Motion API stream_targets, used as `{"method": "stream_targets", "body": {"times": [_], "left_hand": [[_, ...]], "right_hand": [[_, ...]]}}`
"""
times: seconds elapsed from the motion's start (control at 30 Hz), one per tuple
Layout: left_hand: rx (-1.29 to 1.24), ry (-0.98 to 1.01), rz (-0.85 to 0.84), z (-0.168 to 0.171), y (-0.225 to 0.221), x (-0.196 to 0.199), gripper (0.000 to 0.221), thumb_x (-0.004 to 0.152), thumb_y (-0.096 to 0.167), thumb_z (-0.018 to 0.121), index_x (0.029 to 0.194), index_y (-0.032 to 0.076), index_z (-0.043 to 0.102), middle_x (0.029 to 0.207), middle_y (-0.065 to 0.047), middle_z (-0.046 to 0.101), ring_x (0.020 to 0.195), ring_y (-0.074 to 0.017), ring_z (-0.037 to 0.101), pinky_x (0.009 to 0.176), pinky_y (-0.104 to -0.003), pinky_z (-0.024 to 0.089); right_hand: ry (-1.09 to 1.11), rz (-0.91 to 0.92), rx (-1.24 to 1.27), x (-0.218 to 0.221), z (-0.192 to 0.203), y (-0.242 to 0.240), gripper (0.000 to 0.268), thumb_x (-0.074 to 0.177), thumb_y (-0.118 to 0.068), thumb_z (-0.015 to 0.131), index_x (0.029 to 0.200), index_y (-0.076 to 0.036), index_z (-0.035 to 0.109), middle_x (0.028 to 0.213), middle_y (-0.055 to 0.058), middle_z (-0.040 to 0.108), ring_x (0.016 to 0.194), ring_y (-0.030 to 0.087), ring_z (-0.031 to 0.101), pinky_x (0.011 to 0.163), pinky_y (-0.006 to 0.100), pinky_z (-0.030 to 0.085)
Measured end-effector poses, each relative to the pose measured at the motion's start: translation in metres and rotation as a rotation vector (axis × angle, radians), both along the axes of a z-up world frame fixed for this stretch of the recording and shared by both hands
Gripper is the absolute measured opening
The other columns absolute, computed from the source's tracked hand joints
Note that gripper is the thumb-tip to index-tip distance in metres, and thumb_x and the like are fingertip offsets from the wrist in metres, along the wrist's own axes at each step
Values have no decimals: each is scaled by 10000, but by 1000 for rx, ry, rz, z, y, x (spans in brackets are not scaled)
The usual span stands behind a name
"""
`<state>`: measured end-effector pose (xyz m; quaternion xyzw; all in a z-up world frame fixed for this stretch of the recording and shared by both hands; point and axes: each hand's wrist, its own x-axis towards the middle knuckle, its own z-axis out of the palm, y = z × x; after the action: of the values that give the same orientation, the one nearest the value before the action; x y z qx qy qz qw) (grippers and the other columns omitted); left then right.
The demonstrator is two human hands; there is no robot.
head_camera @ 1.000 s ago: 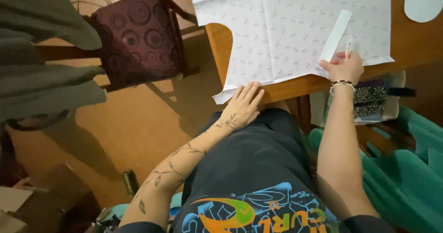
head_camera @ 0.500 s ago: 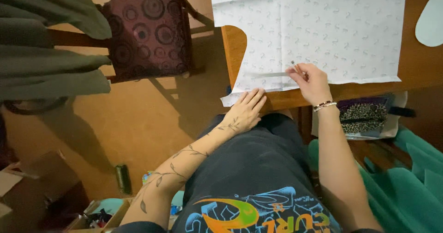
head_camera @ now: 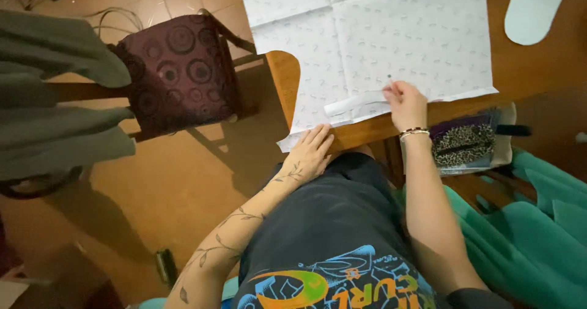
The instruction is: Tracing a pattern onto fabric using a marking tool and arranging fabric pieces on a table
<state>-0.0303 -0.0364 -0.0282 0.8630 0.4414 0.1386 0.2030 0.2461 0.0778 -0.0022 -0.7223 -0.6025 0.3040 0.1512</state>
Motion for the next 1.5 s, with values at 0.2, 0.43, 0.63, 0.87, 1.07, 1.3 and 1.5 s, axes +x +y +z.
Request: {"method": "stream_targets", "body": {"times": [0.2,0.43,0.63,0.87,1.07,1.3,1.5], "left_hand": [[-9,103,-22,12,0,2,591,826,297,724,1363,95,583,1499,-189,464,1429,-339,424,1154,-497,380],[-54,135,-24,19,1,1,578,855,307,706,1376,95,573,1518,-206,433,1447,-351,391,1177,-499,332],[-72,145,-41,16,-5,-2,624,822,269,730,1392,89,552,1512,-211,431,1443,-354,389,1170,-493,344],[192,-150,-67,-7,0,8,349,931,205,578,1253,84,635,1254,-190,593,1211,-366,601,989,-424,515],[31,46,-26,16,8,19,761,862,367,721,1495,50,441,1524,-223,435,1449,-379,378,1190,-541,306],[6,99,9,11,14,28,814,904,492,676,1532,57,395,1575,-193,393,1485,-346,333,1217,-578,210],[-11,149,-3,9,16,30,824,930,537,634,1536,42,380,1606,-175,347,1502,-334,296,1230,-574,201]], "right_hand": [[62,-84,-85,-3,-21,-12,231,862,-248,812,1075,-215,730,888,34,742,936,313,700,863,465,525],[37,-130,-101,-1,-31,-16,173,852,-307,809,995,-237,742,872,-23,754,910,270,711,847,416,529],[70,-111,-68,-1,-23,-21,148,879,-286,802,1007,-227,755,892,42,749,922,344,701,836,459,527],[122,11,-141,-10,-13,-14,189,849,-269,805,1015,-188,764,904,100,749,948,381,698,853,484,516],[20,-34,-169,-19,-25,-15,186,801,-294,814,963,-254,732,813,-55,743,876,243,719,836,398,525],[0,-180,57,-29,-13,-33,220,870,-267,798,1021,-140,701,919,63,753,959,355,694,819,491,529],[-64,-127,479,-19,-12,-65,94,995,-136,672,1074,-86,656,959,100,642,954,346,677,788,410,532]]}}
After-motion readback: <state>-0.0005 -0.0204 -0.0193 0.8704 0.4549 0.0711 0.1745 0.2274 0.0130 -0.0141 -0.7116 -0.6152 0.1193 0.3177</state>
